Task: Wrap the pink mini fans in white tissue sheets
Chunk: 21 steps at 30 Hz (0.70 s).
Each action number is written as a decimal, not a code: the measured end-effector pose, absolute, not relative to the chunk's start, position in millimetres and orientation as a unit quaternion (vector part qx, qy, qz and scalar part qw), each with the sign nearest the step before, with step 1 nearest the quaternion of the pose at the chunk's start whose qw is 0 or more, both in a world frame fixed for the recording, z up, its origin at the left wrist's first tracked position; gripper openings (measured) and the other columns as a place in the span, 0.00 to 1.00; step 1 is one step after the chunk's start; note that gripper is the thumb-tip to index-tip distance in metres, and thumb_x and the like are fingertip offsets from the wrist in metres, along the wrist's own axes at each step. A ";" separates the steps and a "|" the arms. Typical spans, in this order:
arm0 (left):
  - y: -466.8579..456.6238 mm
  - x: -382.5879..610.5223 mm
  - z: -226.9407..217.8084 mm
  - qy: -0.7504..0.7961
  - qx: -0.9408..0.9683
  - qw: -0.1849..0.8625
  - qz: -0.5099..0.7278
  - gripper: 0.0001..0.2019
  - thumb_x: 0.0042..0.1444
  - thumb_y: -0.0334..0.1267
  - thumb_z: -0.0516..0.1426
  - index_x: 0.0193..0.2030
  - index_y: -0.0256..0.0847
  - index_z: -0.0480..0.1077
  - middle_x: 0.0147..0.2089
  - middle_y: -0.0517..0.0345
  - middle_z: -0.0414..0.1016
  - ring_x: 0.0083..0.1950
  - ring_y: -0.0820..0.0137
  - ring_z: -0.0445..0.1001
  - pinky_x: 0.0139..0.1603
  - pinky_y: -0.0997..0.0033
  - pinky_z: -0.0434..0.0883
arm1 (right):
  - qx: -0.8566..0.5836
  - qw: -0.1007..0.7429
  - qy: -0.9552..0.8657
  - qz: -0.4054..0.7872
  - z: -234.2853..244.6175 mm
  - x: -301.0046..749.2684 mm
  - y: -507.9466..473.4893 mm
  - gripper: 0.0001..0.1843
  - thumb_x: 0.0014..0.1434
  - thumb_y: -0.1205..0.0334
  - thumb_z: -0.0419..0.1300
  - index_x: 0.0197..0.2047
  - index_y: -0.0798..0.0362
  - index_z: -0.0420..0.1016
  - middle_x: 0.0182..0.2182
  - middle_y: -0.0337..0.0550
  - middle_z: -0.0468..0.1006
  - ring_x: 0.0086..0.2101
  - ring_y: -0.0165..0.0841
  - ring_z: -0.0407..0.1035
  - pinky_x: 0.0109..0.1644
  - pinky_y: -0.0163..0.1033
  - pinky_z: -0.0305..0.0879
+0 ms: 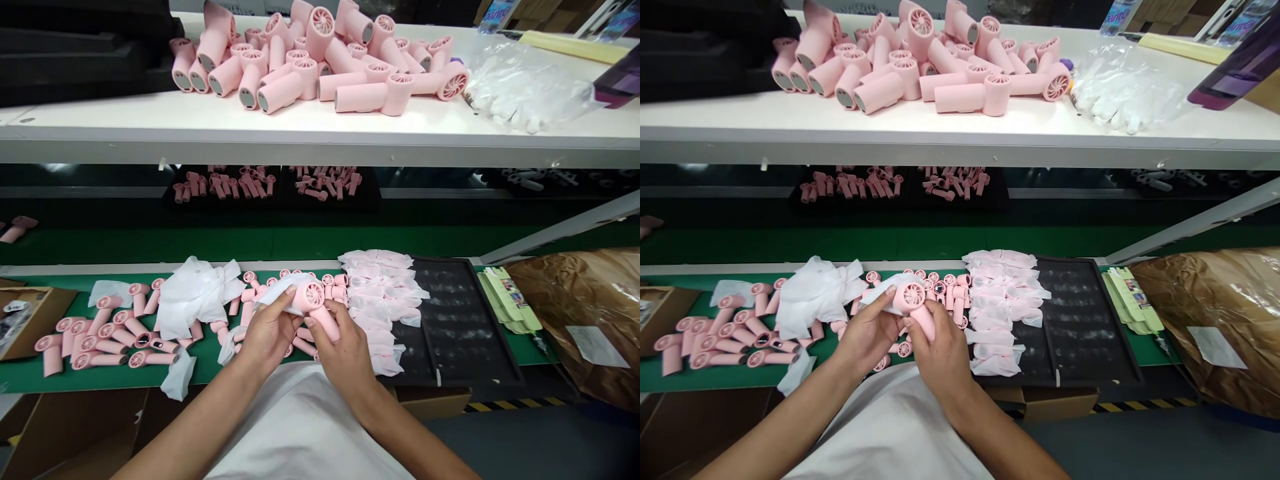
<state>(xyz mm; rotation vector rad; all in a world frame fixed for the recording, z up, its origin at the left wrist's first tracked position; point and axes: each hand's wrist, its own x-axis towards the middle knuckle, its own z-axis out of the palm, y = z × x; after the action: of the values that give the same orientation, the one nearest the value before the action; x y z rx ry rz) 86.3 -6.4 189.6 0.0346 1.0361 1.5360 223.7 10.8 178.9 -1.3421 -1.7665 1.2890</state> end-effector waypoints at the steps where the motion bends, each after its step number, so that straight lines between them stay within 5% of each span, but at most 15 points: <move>1: -6.5 87.6 189.4 0.445 0.026 0.595 0.669 0.13 0.56 0.39 0.63 0.46 0.35 0.74 0.47 0.49 0.78 0.48 0.63 0.77 0.45 0.69 0.77 | -0.494 0.287 -0.643 0.509 178.4 221.8 9.4 0.18 0.61 0.50 0.58 0.51 0.49 0.69 0.42 0.45 0.78 0.39 0.38 0.73 0.41 0.40 0.69; 6: -9.2 86.4 188.4 0.436 0.073 0.566 0.696 0.13 0.51 0.37 0.66 0.42 0.37 0.74 0.39 0.55 0.78 0.41 0.68 0.77 0.46 0.70 0.76 | -0.446 0.278 -0.522 0.672 176.0 212.9 6.6 0.17 0.60 0.48 0.60 0.45 0.50 0.69 0.33 0.39 0.77 0.26 0.29 0.68 0.29 0.33 0.65; 10: -11.6 86.0 189.4 0.446 0.130 0.594 0.657 0.10 0.52 0.39 0.66 0.32 0.34 0.73 0.26 0.59 0.72 0.23 0.75 0.69 0.23 0.77 0.70 | -0.398 0.283 -0.403 0.774 178.2 207.7 6.6 0.22 0.62 0.48 0.59 0.53 0.49 0.60 0.29 0.35 0.74 0.17 0.22 0.57 0.21 0.29 0.57; 14: -11.7 90.8 190.7 0.462 0.131 0.615 0.625 0.15 0.49 0.41 0.67 0.40 0.35 0.72 0.25 0.60 0.71 0.20 0.73 0.66 0.14 0.75 0.66 | -0.380 0.320 -0.373 0.783 181.1 204.7 6.0 0.34 0.63 0.52 0.59 0.66 0.43 0.47 0.27 0.31 0.71 0.18 0.22 0.57 0.21 0.28 0.55; 21: -22.4 93.1 189.1 0.459 0.078 0.649 0.601 0.20 0.44 0.39 0.70 0.45 0.41 0.74 0.41 0.53 0.79 0.37 0.65 0.77 0.36 0.69 0.76 | -0.388 0.329 -0.407 0.759 191.3 211.6 11.8 0.30 0.59 0.41 0.59 0.61 0.41 0.61 0.33 0.39 0.75 0.29 0.33 0.70 0.27 0.36 0.68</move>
<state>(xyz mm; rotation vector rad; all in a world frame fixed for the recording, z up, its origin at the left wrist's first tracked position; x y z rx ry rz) 93.1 -22.4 189.1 0.1763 1.0428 1.3665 211.6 11.8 191.3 -1.0148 -1.0644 1.9856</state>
